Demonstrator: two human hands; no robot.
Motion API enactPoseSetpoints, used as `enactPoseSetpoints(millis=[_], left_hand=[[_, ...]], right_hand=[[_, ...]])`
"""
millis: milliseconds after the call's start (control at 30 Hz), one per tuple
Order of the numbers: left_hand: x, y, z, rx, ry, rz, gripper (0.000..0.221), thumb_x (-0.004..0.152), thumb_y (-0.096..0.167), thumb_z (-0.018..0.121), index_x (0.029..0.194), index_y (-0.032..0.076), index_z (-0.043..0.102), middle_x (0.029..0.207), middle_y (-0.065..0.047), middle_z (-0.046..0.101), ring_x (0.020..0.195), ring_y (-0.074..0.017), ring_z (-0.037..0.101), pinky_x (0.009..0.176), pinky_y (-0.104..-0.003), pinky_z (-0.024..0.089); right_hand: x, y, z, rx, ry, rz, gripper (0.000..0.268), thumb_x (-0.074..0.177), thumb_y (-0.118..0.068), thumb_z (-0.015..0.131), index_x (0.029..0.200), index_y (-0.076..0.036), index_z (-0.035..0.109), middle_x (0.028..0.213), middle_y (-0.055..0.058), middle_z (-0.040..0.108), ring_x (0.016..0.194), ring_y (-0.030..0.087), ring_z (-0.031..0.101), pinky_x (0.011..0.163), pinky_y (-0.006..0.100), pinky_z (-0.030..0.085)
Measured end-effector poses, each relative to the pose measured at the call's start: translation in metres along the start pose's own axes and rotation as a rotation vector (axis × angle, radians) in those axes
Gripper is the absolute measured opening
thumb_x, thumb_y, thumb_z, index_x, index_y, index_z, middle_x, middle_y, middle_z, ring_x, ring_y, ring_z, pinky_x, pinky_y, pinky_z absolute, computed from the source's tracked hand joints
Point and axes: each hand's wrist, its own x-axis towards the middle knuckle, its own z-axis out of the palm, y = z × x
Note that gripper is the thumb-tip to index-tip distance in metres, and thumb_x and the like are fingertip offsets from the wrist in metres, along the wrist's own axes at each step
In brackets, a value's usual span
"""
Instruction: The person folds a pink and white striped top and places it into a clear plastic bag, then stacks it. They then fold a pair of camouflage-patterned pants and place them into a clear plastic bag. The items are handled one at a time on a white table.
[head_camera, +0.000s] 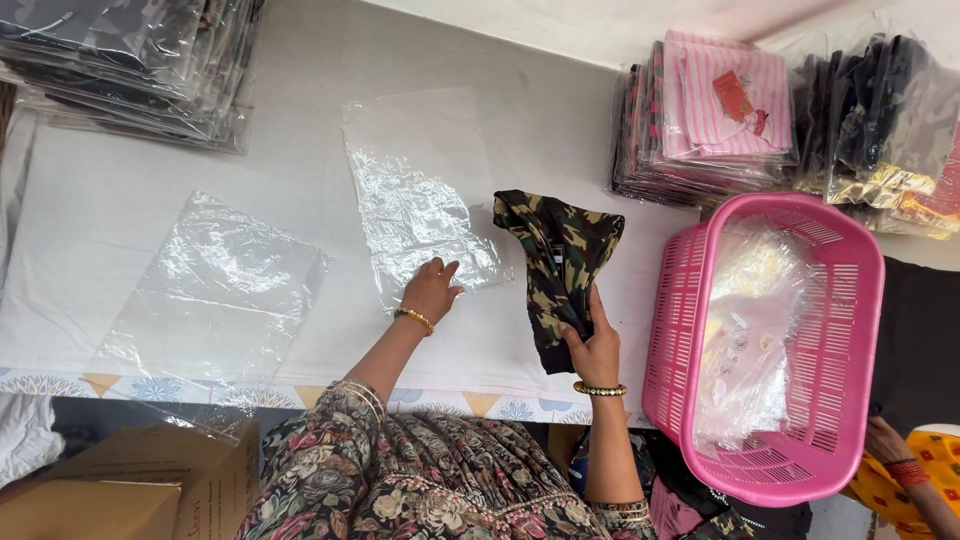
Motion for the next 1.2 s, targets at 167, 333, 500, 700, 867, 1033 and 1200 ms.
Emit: enactPoseSetpoints(millis=[167, 333, 500, 700, 867, 1033, 1200], left_hand=[[0.003, -0.001, -0.022, 0.154, 0.102, 0.067, 0.058, 0.074, 0.028, 0.081, 0.130, 0.024, 0.065, 0.128, -0.004, 0.056, 0.112, -0.0257, 0.055, 0.088, -0.048, 0.052], [0.030, -0.028, 0.000, 0.066, 0.039, 0.025, 0.014, 0.093, 0.020, 0.072, 0.106, 0.014, 0.071, 0.111, -0.002, 0.066, 0.113, -0.0225, 0.058, 0.084, -0.037, 0.056], [0.025, -0.028, -0.011, -0.085, -0.034, -0.117, 0.019, 0.102, 0.030, 0.064, 0.100, 0.013, 0.073, 0.105, -0.001, 0.067, 0.111, -0.0227, 0.057, 0.086, -0.039, 0.055], [-0.009, -0.007, -0.068, 0.155, -0.225, 0.191, 0.066, 0.079, 0.028, 0.072, 0.141, 0.025, 0.051, 0.127, -0.005, 0.052, 0.123, -0.0243, 0.045, 0.097, -0.045, 0.042], [0.000, -0.022, -0.020, 0.360, -0.218, 0.269, 0.085, 0.080, 0.005, 0.065, 0.155, 0.033, 0.036, 0.139, -0.006, 0.044, 0.124, -0.0235, 0.044, 0.096, -0.048, 0.042], [0.040, -0.013, 0.008, 0.239, -0.009, 0.067, 0.068, 0.080, -0.001, 0.067, 0.144, 0.022, 0.054, 0.124, -0.009, 0.058, 0.115, -0.0295, 0.054, 0.083, -0.044, 0.053], [0.096, 0.028, -0.034, -0.431, 0.376, -0.205, 0.014, 0.081, -0.002, 0.067, 0.078, 0.011, 0.070, 0.088, -0.005, 0.062, 0.085, -0.0246, 0.059, 0.073, -0.038, 0.050]], right_hand=[[-0.007, 0.001, -0.006, -0.019, -0.018, 0.040, 0.085, 0.084, -0.007, 0.073, 0.159, -0.016, 0.035, 0.117, 0.014, 0.076, 0.104, 0.024, 0.076, 0.090, 0.035, 0.059], [-0.013, 0.016, -0.003, -0.037, -0.031, 0.008, 0.085, 0.084, -0.007, 0.074, 0.159, -0.016, 0.035, 0.119, 0.015, 0.075, 0.105, 0.025, 0.075, 0.091, 0.036, 0.058], [-0.017, 0.013, -0.001, -0.020, -0.050, 0.058, 0.085, 0.084, -0.009, 0.074, 0.159, -0.017, 0.035, 0.117, 0.015, 0.076, 0.103, 0.024, 0.076, 0.090, 0.035, 0.059], [-0.013, 0.011, 0.000, -0.012, -0.056, 0.018, 0.085, 0.084, -0.008, 0.074, 0.159, -0.017, 0.035, 0.118, 0.015, 0.076, 0.105, 0.025, 0.076, 0.091, 0.036, 0.059], [-0.008, 0.009, 0.002, -0.016, -0.064, 0.040, 0.085, 0.083, -0.007, 0.074, 0.159, -0.018, 0.035, 0.119, 0.015, 0.075, 0.106, 0.025, 0.075, 0.092, 0.036, 0.059], [-0.009, 0.001, -0.004, -0.020, -0.040, 0.051, 0.085, 0.083, -0.006, 0.073, 0.159, -0.016, 0.035, 0.122, 0.016, 0.074, 0.108, 0.025, 0.074, 0.093, 0.036, 0.058], [-0.012, 0.009, -0.021, -0.020, 0.022, 0.005, 0.084, 0.084, -0.007, 0.075, 0.159, -0.014, 0.036, 0.128, 0.018, 0.071, 0.113, 0.026, 0.072, 0.095, 0.037, 0.058]])
